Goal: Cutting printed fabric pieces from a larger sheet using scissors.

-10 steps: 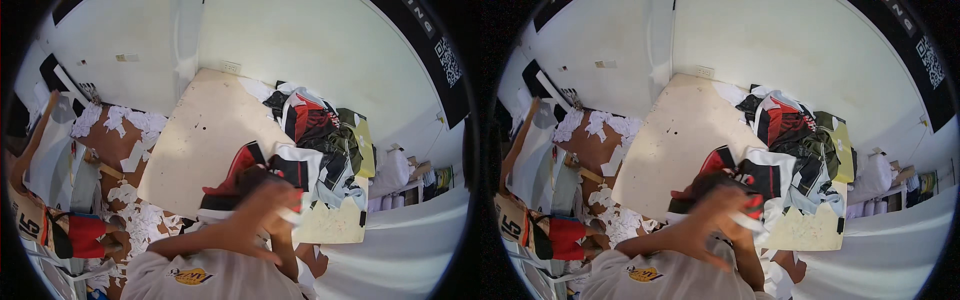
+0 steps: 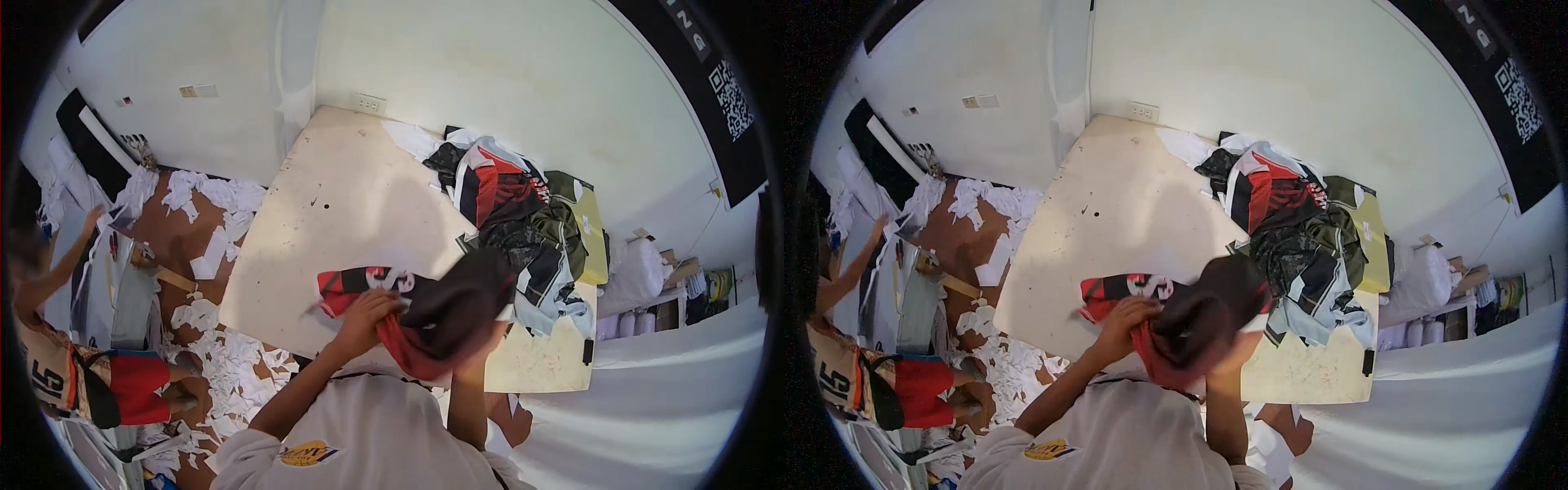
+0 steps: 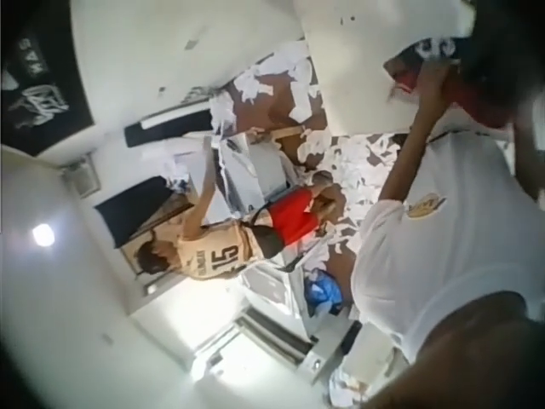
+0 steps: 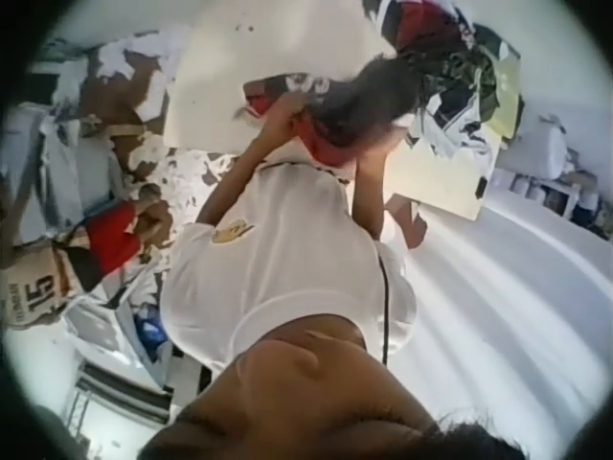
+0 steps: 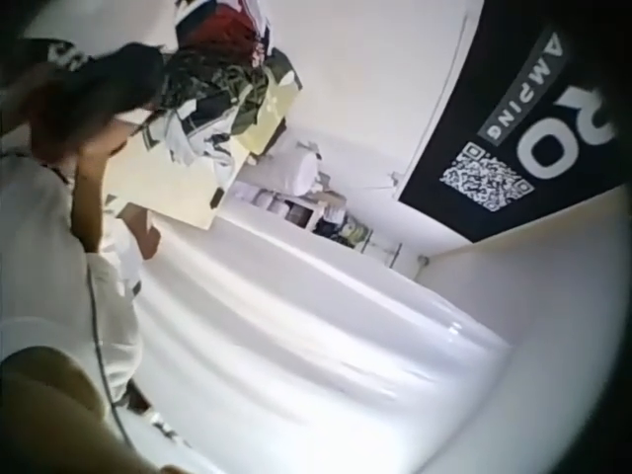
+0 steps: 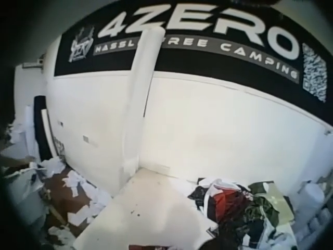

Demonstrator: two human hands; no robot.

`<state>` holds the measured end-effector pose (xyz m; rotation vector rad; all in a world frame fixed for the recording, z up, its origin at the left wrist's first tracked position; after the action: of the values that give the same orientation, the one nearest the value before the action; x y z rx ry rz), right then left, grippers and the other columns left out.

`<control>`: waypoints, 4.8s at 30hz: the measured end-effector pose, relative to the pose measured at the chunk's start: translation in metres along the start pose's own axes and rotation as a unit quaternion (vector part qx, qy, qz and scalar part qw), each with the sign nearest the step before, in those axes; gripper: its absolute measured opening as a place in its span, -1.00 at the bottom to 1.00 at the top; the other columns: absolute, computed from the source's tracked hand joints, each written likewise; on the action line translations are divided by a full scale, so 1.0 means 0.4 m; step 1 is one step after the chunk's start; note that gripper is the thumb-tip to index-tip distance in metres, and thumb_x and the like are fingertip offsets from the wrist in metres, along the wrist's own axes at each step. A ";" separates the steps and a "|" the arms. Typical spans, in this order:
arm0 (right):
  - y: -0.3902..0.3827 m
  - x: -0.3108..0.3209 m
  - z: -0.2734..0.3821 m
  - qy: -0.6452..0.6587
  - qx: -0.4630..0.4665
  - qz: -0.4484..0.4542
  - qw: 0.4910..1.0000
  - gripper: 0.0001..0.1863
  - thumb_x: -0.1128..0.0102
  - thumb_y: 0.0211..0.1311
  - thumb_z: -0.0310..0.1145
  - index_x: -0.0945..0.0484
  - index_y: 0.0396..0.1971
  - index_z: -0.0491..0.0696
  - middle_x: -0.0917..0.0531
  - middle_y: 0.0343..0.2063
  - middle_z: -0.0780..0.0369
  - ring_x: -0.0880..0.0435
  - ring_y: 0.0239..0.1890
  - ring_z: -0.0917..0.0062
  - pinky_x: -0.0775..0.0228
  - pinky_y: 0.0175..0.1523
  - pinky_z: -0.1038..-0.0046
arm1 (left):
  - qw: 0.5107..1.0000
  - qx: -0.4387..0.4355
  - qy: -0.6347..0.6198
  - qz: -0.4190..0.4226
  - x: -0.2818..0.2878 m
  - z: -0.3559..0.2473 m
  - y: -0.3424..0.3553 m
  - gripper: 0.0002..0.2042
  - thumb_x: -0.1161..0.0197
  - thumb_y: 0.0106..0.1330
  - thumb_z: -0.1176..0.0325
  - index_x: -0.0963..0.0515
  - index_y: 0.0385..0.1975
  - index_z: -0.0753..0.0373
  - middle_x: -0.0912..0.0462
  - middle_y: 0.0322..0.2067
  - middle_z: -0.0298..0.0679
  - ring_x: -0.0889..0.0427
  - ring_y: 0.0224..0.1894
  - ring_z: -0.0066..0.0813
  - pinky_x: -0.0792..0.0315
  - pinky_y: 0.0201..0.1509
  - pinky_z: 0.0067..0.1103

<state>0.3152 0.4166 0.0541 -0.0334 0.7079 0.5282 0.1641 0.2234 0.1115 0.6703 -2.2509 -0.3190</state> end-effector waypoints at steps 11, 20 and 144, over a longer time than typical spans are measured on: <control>-0.127 -0.002 -0.133 -0.303 -0.140 -0.122 0.935 -0.27 -0.23 0.26 -0.02 -0.27 0.37 0.02 -0.09 0.47 0.13 -0.11 0.46 0.15 -0.02 0.47 0.00 | 0.954 0.264 -0.124 -0.063 0.016 0.210 -0.065 -0.83 -0.32 0.24 0.31 -0.58 -0.32 0.26 -0.66 -0.41 -0.16 -0.62 -0.42 -0.27 -0.49 -0.25 -0.52; -0.089 -0.141 -0.214 -0.667 0.006 0.199 0.718 -0.68 -0.42 0.06 -0.25 -0.68 -0.23 -0.12 -0.62 0.06 0.03 -0.64 0.00 0.16 -0.51 0.05 0.29 | 0.962 0.264 -0.066 -0.020 -0.054 0.232 -0.081 -0.70 -0.35 0.26 0.22 -0.55 -0.13 0.27 -0.63 -0.33 -0.17 -0.66 -0.25 -0.35 -0.51 -0.15 -0.48; -0.200 -0.074 -0.285 -0.629 0.124 0.237 0.731 -0.61 -0.44 0.07 -0.20 -0.57 -0.12 -0.02 -0.49 -0.14 0.14 -0.52 -0.06 0.23 -0.39 0.00 0.23 | 0.922 0.220 0.311 -0.064 0.140 0.429 -0.272 -0.55 -0.18 0.30 0.26 -0.48 0.21 0.09 -0.33 0.32 -0.03 -0.22 0.40 -0.01 0.03 0.50 -0.12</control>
<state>0.2646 0.3104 -0.0261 0.7285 -0.6020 0.7853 0.0466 0.1057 -0.0182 0.9910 -1.6658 0.3210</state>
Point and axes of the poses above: each hand's wrist, its own y-axis towards the middle knuckle, its own x-axis out of the back of the hand, z = x × y, the point moved 10 cm from there along y, towards the middle knuckle
